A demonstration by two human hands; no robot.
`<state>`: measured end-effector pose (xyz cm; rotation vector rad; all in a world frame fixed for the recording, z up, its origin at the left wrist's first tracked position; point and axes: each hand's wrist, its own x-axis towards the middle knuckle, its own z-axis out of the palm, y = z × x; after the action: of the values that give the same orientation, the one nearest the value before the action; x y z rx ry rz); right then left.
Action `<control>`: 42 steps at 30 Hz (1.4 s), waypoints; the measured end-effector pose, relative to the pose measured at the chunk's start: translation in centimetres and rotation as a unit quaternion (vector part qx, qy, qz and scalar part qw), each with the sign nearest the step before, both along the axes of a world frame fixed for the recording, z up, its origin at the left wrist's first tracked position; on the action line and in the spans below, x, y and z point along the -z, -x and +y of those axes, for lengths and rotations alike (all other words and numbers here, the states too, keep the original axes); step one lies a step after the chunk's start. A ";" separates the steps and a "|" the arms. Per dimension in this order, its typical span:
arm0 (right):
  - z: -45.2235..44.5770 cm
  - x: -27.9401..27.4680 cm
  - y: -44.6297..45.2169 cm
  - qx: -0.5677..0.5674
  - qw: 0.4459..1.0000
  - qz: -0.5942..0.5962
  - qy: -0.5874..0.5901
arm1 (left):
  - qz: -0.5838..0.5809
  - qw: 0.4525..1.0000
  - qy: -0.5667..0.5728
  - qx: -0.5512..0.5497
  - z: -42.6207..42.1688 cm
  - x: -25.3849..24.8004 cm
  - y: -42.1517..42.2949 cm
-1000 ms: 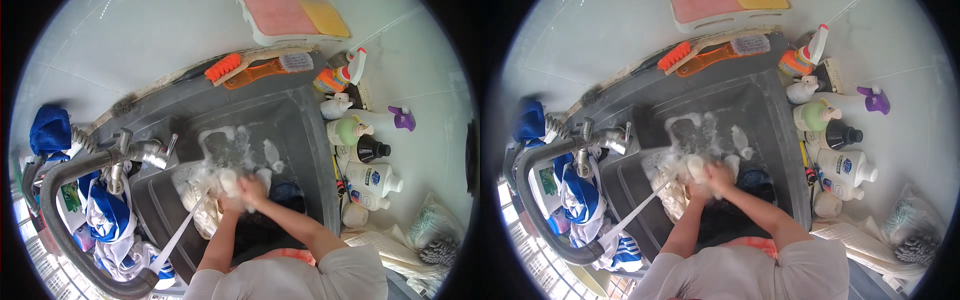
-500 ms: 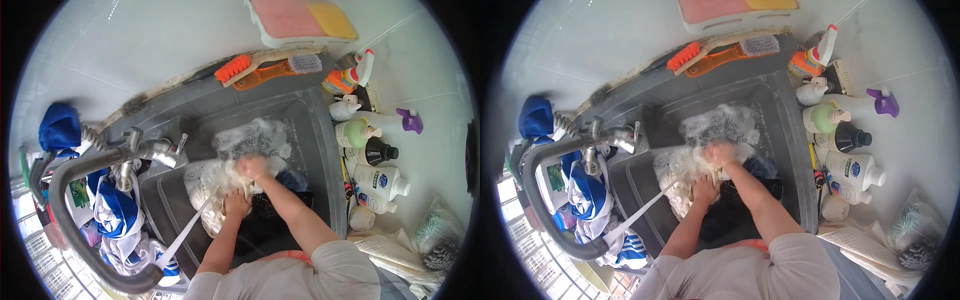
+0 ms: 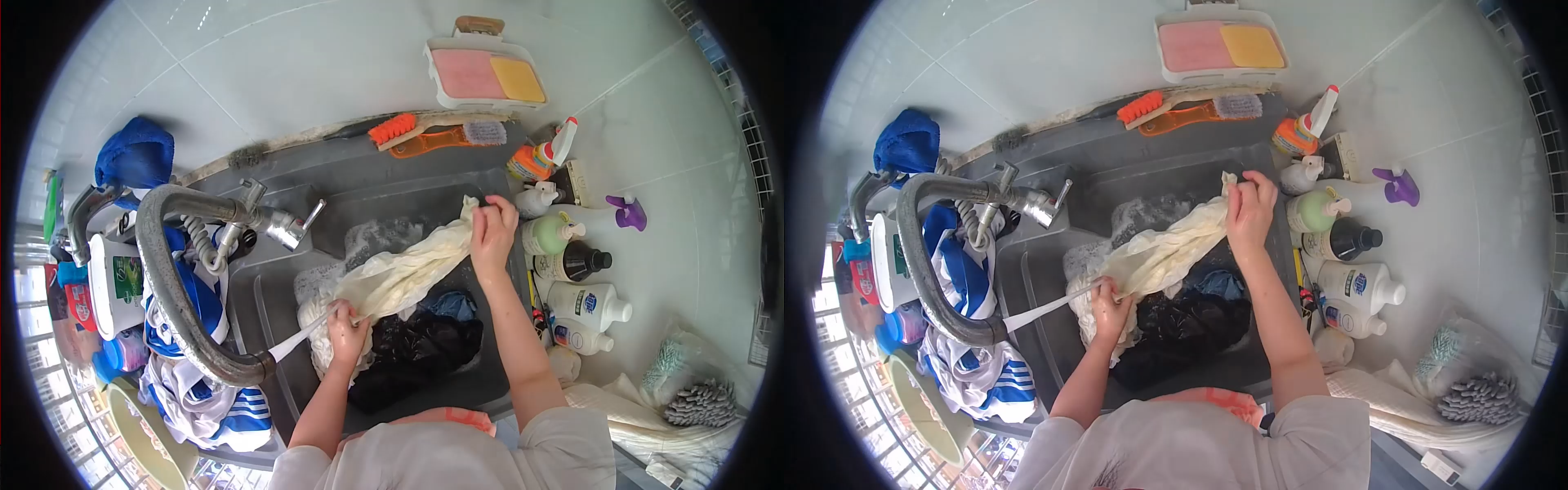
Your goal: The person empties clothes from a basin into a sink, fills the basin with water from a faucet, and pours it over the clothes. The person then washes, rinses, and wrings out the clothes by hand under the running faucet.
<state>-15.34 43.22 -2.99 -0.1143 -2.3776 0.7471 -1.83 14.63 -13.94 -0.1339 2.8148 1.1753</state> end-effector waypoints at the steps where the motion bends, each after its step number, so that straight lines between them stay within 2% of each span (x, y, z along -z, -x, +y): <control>1: -0.1 0.3 -0.6 -0.010 0.998 -0.003 -0.066 | 0.021 0.999 -0.025 -0.007 0.0 -0.8 0.5; 3: -2.1 2.2 -1.8 -0.140 0.981 -0.121 -0.058 | 0.012 1.000 -0.023 -0.013 0.8 -1.1 1.4; 4: -3.3 4.7 -2.5 -0.233 0.946 -0.224 -0.017 | 0.061 0.998 -0.003 0.020 1.5 -1.1 2.0; 5: -4.4 7.4 -3.1 -0.316 0.912 -0.254 -0.057 | 0.111 0.992 0.017 0.055 2.0 -1.1 2.6; 6: -5.6 9.3 -3.5 -0.336 0.887 -0.298 -0.108 | 0.116 0.981 0.110 0.109 2.1 -0.3 3.1; 7: -6.0 11.0 -3.5 -0.334 0.888 -0.299 -0.105 | 0.115 0.981 0.111 0.112 1.8 0.3 3.3; 9: -6.5 12.3 -2.9 -0.335 0.809 -0.447 -0.182 | -0.016 0.963 0.207 0.169 0.3 1.2 4.2; 10: -6.0 12.9 -2.0 -0.344 0.770 -0.507 -0.178 | -0.065 0.950 0.238 0.191 -0.7 1.5 4.6; 11: -5.9 13.8 -1.4 -0.344 0.771 -0.506 -0.176 | -0.065 0.949 0.241 0.192 -1.3 2.5 4.6; 13: -6.3 17.0 -0.9 -0.223 0.816 -0.508 -0.163 | 0.004 0.969 0.187 0.160 -2.4 4.8 3.6; 14: -7.0 18.3 -1.4 -0.225 0.815 -0.510 -0.161 | 0.001 0.969 0.189 0.160 -2.5 4.8 2.9; 15: -8.2 19.4 -2.3 -0.157 0.808 -0.457 -0.336 | 0.016 0.962 0.224 0.156 -2.4 4.4 2.3; 16: -8.9 20.4 -3.1 -0.082 0.771 -0.386 -0.499 | 0.032 0.953 0.259 0.153 -2.3 4.0 2.1; 17: -8.9 21.1 -3.5 -0.080 0.771 -0.387 -0.499 | 0.033 0.953 0.258 0.154 -2.5 3.2 2.4; 19: -8.6 21.8 -4.8 -0.268 0.822 -0.353 -0.359 | -0.014 0.905 0.289 0.312 -3.2 1.3 2.2; 20: -7.0 21.2 -3.5 -0.326 0.842 -0.412 -0.120 | -0.038 0.900 0.304 0.310 -3.6 1.2 2.9; 21: -6.0 20.8 -2.4 -0.324 0.843 -0.411 -0.121 | -0.036 0.900 0.304 0.311 -4.6 3.1 2.9; 23: -4.7 20.4 -0.9 -0.350 0.844 -0.383 -0.133 | 0.044 0.955 0.276 0.101 -6.3 8.8 3.0; 24: -5.1 20.2 -1.3 -0.348 0.844 -0.385 -0.136 | -0.068 0.979 0.192 0.014 -5.2 5.5 4.6; 25: -6.3 20.1 -1.9 -0.231 0.900 -0.336 -0.154 | -0.070 0.979 0.189 0.012 -3.7 4.8 4.7; 26: -7.0 20.0 -2.7 -0.111 0.939 -0.279 -0.170 | -0.009 0.968 0.247 0.043 -2.3 4.4 4.5; 27: -7.0 20.5 -3.3 -0.116 0.938 -0.278 -0.172 | 0.054 0.948 0.306 0.073 -1.3 4.2 4.5; 28: -7.3 21.1 -3.7 -0.160 0.928 -0.272 -0.197 | 0.086 0.937 0.295 0.165 -1.2 5.0 3.4; 29: -7.3 22.5 -4.0 -0.203 0.916 -0.267 -0.219 | 0.086 0.937 0.297 0.164 -1.0 5.0 3.6; 30: -6.4 26.6 -3.7 -0.274 0.924 -0.224 -0.145 | -0.020 0.921 0.320 0.221 -0.8 5.0 3.9; 31: -6.2 26.0 -2.9 -0.272 0.925 -0.224 -0.142 | -0.126 0.891 0.338 0.276 -0.9 5.0 4.1; 33: -6.2 23.1 -1.1 -0.279 0.870 -0.381 -0.141 | -0.100 0.889 0.371 0.247 -1.4 5.5 4.5; 34: -6.7 22.0 -1.4 -0.277 0.871 -0.380 -0.139 | -0.131 0.885 0.363 0.262 -1.4 5.5 4.6; 36: -7.5 20.8 -2.2 -0.176 0.908 -0.273 -0.264 | -0.189 0.874 0.340 0.290 -1.4 5.6 4.8; 37: -7.0 21.7 -2.3 -0.176 0.906 -0.276 -0.267 | -0.221 0.868 0.325 0.304 -1.3 5.7 4.9; 39: -7.0 22.1 -2.9 -0.194 0.933 -0.285 -0.102 | -0.285 0.847 0.300 0.334 -1.2 5.7 5.1; 40: -6.7 22.0 -2.8 -0.192 0.935 -0.280 -0.102 | -0.310 0.837 0.291 0.344 -1.1 5.7 5.2; 42: -7.7 13.2 -0.3 -0.227 0.820 -0.519 -0.086 | -0.355 0.820 0.273 0.356 -1.0 5.6 5.2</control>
<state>-15.00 35.56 -16.20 0.1885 -3.5971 0.7820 -7.08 13.65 -19.57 0.3483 2.0909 0.0803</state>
